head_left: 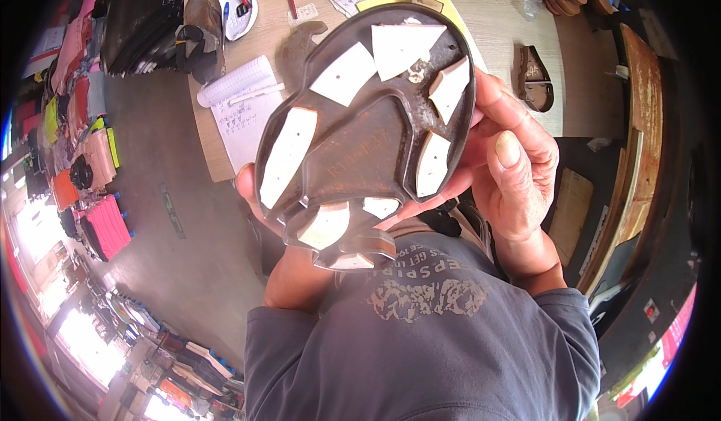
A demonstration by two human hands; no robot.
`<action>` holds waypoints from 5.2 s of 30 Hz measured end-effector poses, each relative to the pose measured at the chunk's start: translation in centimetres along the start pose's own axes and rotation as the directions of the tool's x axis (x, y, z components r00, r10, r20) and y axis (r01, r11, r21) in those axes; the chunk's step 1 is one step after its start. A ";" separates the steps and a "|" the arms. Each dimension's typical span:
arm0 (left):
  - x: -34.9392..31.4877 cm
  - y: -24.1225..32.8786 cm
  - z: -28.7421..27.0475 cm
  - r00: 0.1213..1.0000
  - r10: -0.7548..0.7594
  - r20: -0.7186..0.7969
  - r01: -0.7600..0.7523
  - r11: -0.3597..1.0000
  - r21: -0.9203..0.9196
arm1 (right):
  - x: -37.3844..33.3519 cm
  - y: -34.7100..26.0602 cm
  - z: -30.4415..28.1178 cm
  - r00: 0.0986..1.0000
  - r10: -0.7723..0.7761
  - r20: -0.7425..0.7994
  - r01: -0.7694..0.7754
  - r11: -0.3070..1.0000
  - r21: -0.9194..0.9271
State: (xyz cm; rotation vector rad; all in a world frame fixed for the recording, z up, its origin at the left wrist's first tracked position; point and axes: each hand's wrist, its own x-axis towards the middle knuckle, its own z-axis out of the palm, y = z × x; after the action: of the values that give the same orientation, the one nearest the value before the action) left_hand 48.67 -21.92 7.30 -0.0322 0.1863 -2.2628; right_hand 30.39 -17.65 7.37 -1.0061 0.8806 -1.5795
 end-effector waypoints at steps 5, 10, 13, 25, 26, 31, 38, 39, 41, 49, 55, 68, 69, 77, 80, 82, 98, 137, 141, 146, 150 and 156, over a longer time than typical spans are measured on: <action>0.1 0.0 -0.2 1.000 0.012 -0.011 -0.011 1.000 0.018 | 0.1 0.3 -0.2 1.000 -0.017 -0.017 0.017 1.000 -0.011; 0.1 -0.1 -0.3 0.999 0.025 -0.022 -0.024 0.999 0.048 | 0.1 0.2 -0.2 0.999 0.038 -0.014 -0.037 0.999 0.037; 0.1 -0.1 -0.3 0.999 0.036 -0.030 -0.034 0.997 0.066 | 0.1 0.2 -0.2 1.000 0.024 -0.017 -0.024 0.999 0.025; -0.3 0.1 -3.4 0.982 0.183 -0.051 -0.158 0.938 0.308 | -1.1 3.1 -0.9 0.971 0.231 -0.063 -0.235 0.969 -0.079; -0.6 0.3 -4.1 0.976 0.189 -0.107 -0.139 0.922 0.362 | -1.7 3.5 -1.0 0.960 0.276 -0.045 -0.278 0.960 -0.040; -2.0 0.9 -8.6 0.955 0.242 -0.174 -0.106 0.821 0.561 | -4.6 5.2 -2.2 0.935 0.355 0.004 -0.328 0.866 -0.377; -2.2 0.5 -12.4 0.946 0.121 -0.302 0.286 0.133 0.949 | -4.5 7.2 -4.3 0.857 0.445 -0.260 -0.515 0.760 -0.396; -1.5 -0.2 -13.1 0.971 0.132 -0.198 0.214 -0.128 0.968 | -4.9 7.2 -4.3 0.825 0.466 -0.319 -0.559 0.756 -0.340; -1.0 -2.1 -13.8 0.977 0.213 -0.029 0.121 -0.433 0.893 | -6.0 7.4 -4.2 0.760 0.529 -0.376 -0.642 0.702 -0.310; 2.9 -4.5 -15.1 0.990 -0.140 0.018 -0.127 -0.833 0.539 | -8.4 10.1 -6.5 0.650 0.558 -0.516 -0.671 0.740 -0.045; 6.4 -5.2 -13.0 0.900 -0.416 -0.132 -0.412 -0.909 0.060 | -8.5 12.5 -8.6 0.514 0.737 -0.438 -0.431 0.664 0.612; -4.3 2.7 -9.6 0.907 0.404 -0.117 0.369 -0.632 0.682 | -2.1 24.0 -4.8 0.925 0.378 -0.050 -0.172 0.297 -0.939; -5.7 3.3 -9.6 0.884 0.447 -0.139 0.413 -0.605 0.681 | -1.8 24.8 -4.0 0.936 0.349 -0.035 -0.127 0.245 -0.961; -10.5 9.4 -12.3 0.820 0.521 -0.238 0.513 -0.484 0.709 | -1.2 27.1 -1.8 0.943 0.320 -0.096 -0.122 0.061 -0.991; -11.1 11.5 -12.4 0.846 0.486 -0.219 0.469 -0.483 0.739 | -0.3 26.3 -0.8 0.936 0.313 -0.164 -0.186 0.043 -0.982; -11.4 12.9 -12.0 0.860 0.467 -0.203 0.442 -0.487 0.753 | 0.2 25.4 0.1 0.928 0.310 -0.208 -0.227 0.025 -0.974; -11.2 19.2 -9.7 0.851 0.496 -0.173 0.397 -0.392 0.830 | 10.5 31.4 9.7 0.953 0.209 -0.219 -0.239 0.079 -0.968; 2.6 -42.0 -4.5 -0.487 -0.724 -0.488 -0.570 -0.160 0.806 | -42.3 -8.1 -13.7 0.847 -0.090 -0.524 -0.200 0.859 -0.472; 1.5 -50.2 -3.3 -0.678 -0.526 -0.514 -0.599 -0.010 0.800 | -45.0 -7.1 -12.5 0.689 -0.176 -0.703 -0.052 0.955 -0.291; 3.3 -58.8 -3.8 -0.407 -0.858 -0.315 -0.418 -0.132 0.899 | -48.6 -7.2 -12.8 0.385 -0.286 -0.878 -0.063 0.940 -0.334; 3.6 -65.8 -12.5 0.067 -0.996 -0.066 -0.302 -0.083 0.950 | -50.7 -9.0 -13.9 0.112 -0.292 -0.950 0.251 0.933 -0.258; 1.1 -65.3 -20.9 -0.012 -0.944 0.331 -0.747 0.229 0.624 | -53.1 -13.2 -18.4 -0.252 -0.374 -0.892 0.247 0.867 -0.433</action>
State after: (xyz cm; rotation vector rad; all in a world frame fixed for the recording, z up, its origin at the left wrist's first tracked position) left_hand -3.53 21.16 -3.96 -1.1626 -2.4350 -1.2407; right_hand 15.45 37.95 2.96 0.4236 1.8331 -2.8770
